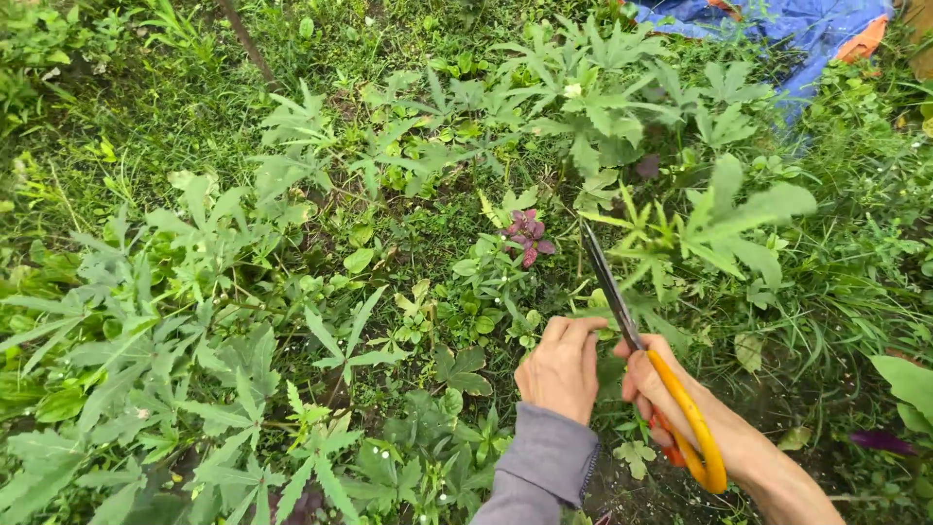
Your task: Harvesting lemongrass and other green leaves from a garden using scissors.
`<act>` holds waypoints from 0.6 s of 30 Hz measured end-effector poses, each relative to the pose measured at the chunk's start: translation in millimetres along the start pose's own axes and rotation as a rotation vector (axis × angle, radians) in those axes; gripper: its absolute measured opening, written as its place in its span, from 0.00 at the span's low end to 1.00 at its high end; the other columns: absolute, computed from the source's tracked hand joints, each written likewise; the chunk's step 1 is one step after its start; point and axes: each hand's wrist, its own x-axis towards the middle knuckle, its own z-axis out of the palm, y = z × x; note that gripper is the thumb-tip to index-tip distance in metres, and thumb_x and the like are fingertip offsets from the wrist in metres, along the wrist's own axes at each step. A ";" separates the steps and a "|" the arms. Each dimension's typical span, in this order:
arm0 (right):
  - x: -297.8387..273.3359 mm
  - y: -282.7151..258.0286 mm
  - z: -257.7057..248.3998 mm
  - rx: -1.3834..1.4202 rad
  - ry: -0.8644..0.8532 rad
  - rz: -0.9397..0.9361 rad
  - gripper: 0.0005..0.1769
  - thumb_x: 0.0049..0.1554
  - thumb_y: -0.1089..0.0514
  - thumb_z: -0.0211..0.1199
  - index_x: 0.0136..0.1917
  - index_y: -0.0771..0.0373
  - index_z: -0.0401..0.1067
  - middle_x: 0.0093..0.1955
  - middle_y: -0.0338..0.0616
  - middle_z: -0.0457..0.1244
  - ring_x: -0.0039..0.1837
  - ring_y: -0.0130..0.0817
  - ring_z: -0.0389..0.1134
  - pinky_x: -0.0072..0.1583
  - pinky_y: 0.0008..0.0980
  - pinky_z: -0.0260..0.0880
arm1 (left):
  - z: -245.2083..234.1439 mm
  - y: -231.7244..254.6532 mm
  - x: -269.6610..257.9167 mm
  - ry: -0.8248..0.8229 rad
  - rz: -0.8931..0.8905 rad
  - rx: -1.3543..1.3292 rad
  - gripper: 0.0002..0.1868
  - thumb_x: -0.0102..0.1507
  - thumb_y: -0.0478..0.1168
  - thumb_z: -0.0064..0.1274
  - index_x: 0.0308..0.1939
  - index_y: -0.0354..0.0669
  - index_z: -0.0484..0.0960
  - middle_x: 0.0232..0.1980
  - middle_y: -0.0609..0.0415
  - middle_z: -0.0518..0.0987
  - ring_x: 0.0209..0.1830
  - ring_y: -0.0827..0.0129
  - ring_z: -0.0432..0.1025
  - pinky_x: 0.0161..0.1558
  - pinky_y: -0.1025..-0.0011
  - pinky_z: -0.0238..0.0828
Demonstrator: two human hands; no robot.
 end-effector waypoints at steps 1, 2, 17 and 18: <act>-1.1 -0.4 6.9 -0.012 -0.018 0.002 0.28 0.59 0.31 0.49 0.65 0.46 0.59 0.34 0.37 0.55 0.28 0.28 0.53 0.30 0.29 0.56 | -7.9 -0.1 -3.3 0.013 -0.016 0.005 0.09 0.65 0.35 0.54 0.48 0.48 0.84 0.43 0.53 0.81 0.35 0.54 0.78 0.37 0.60 0.75; -2.6 -0.8 14.1 0.007 -0.034 0.017 0.28 0.59 0.30 0.47 0.65 0.46 0.59 0.35 0.37 0.56 0.29 0.27 0.53 0.30 0.29 0.55 | -16.1 -0.1 -6.9 0.055 -0.065 -0.008 0.10 0.65 0.36 0.54 0.49 0.49 0.84 0.44 0.53 0.81 0.36 0.55 0.78 0.38 0.61 0.74; 22.3 58.7 121.2 0.328 -0.148 0.074 0.23 0.61 0.39 0.57 0.61 0.56 0.66 0.37 0.41 0.57 0.29 0.25 0.50 0.29 0.26 0.45 | -92.8 -69.0 -67.7 0.395 -0.356 -0.674 0.23 0.66 0.38 0.36 0.63 0.43 0.77 0.56 0.52 0.80 0.54 0.70 0.71 0.57 0.72 0.67; 21.8 59.3 127.6 0.274 -0.183 0.033 0.22 0.61 0.41 0.58 0.60 0.56 0.65 0.37 0.41 0.57 0.29 0.26 0.50 0.29 0.26 0.45 | -101.7 -64.1 -71.6 0.409 -0.367 -0.707 0.22 0.69 0.41 0.35 0.64 0.42 0.76 0.56 0.53 0.81 0.53 0.71 0.72 0.56 0.72 0.68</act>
